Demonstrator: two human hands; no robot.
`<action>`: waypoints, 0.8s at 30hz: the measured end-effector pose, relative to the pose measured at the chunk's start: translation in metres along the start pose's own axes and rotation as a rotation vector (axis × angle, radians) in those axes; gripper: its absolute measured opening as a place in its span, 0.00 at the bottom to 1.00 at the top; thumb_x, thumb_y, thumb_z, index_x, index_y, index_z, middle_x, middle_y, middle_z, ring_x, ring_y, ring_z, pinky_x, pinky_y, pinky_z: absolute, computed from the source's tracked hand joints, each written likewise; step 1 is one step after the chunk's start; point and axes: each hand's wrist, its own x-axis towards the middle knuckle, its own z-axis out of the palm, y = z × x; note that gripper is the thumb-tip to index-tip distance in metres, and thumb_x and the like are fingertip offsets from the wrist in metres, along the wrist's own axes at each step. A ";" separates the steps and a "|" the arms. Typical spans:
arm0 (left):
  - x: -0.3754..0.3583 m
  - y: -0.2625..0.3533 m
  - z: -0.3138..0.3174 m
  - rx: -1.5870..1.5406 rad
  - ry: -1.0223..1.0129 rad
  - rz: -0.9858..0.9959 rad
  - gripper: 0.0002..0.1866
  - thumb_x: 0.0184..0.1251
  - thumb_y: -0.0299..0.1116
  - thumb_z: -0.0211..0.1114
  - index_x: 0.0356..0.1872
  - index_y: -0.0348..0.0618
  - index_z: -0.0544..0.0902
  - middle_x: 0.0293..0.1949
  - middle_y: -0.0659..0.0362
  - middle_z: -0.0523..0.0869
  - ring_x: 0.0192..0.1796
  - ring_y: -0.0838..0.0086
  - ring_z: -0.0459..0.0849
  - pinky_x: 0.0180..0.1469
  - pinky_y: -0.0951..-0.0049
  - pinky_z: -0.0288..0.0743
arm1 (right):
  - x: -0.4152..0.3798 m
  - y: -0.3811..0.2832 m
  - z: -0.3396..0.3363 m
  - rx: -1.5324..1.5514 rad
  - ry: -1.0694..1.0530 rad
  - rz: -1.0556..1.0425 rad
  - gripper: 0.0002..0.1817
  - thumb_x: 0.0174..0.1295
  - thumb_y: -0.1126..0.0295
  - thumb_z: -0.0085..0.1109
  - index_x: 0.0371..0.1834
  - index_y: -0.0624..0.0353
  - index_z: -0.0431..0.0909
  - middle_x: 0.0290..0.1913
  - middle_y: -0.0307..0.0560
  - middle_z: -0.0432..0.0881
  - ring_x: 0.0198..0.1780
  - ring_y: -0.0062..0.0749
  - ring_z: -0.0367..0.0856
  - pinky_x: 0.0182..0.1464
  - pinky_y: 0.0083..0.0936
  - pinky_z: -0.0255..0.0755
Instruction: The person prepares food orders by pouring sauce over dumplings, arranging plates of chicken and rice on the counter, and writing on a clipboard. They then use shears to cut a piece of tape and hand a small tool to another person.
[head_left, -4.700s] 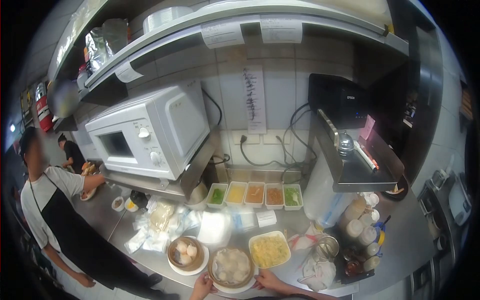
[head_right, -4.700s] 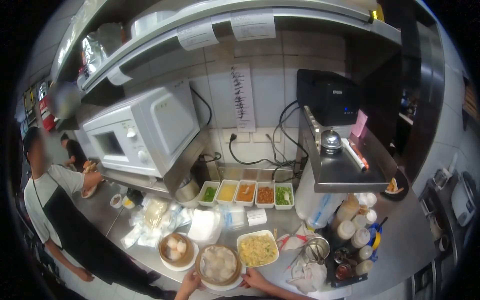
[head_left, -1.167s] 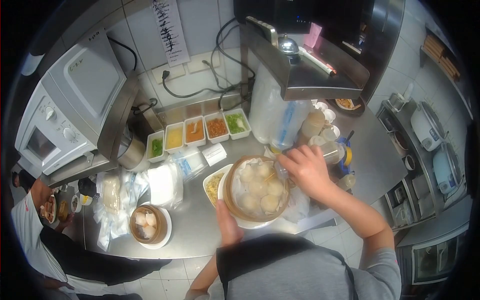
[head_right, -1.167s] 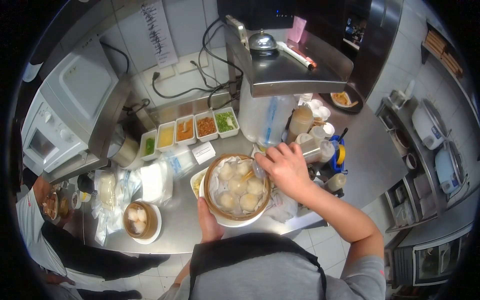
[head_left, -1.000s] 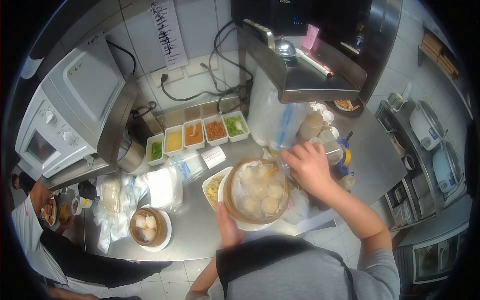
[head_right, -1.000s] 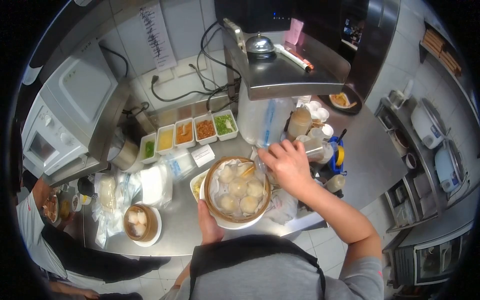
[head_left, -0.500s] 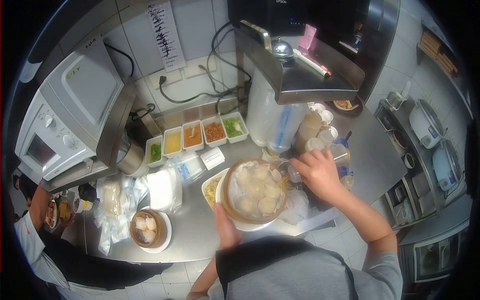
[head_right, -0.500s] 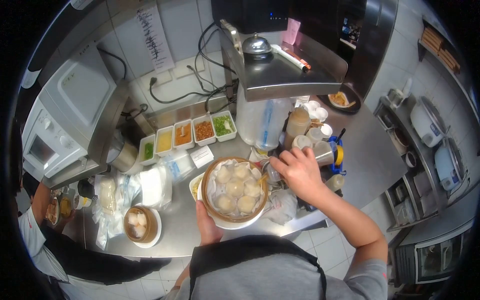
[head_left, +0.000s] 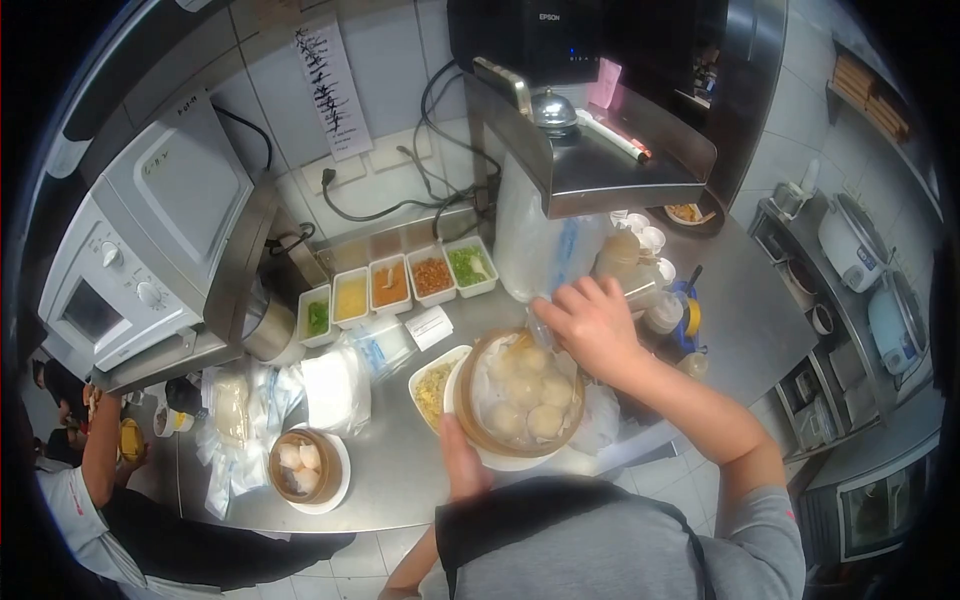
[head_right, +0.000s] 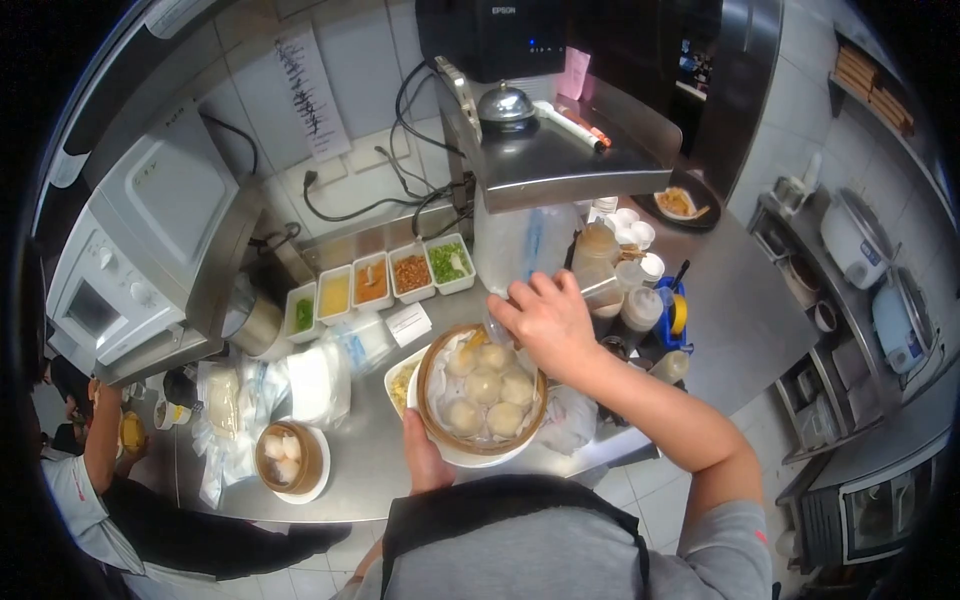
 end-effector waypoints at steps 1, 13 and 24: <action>-0.001 0.002 0.001 -0.002 0.001 0.003 0.25 0.76 0.46 0.38 0.64 0.38 0.62 0.60 0.54 0.70 0.62 0.66 0.70 0.63 0.65 0.64 | 0.000 0.001 -0.001 -0.002 -0.014 0.010 0.17 0.44 0.70 0.61 0.41 0.49 0.79 0.30 0.36 0.73 0.38 0.32 0.71 0.43 0.33 0.61; 0.001 0.002 0.004 -0.025 -0.034 -0.022 0.25 0.76 0.46 0.37 0.64 0.39 0.62 0.61 0.53 0.70 0.62 0.65 0.70 0.63 0.63 0.65 | -0.029 0.029 -0.018 -0.049 -0.042 0.124 0.22 0.37 0.74 0.64 0.41 0.47 0.79 0.33 0.35 0.74 0.40 0.31 0.72 0.43 0.32 0.60; 0.007 0.017 -0.010 -0.124 -0.173 -0.067 0.28 0.74 0.49 0.42 0.65 0.38 0.62 0.62 0.55 0.70 0.63 0.67 0.70 0.64 0.67 0.63 | -0.085 0.102 -0.075 0.635 0.219 0.764 0.27 0.41 0.80 0.66 0.50 0.62 0.75 0.40 0.39 0.80 0.43 0.21 0.77 0.42 0.22 0.73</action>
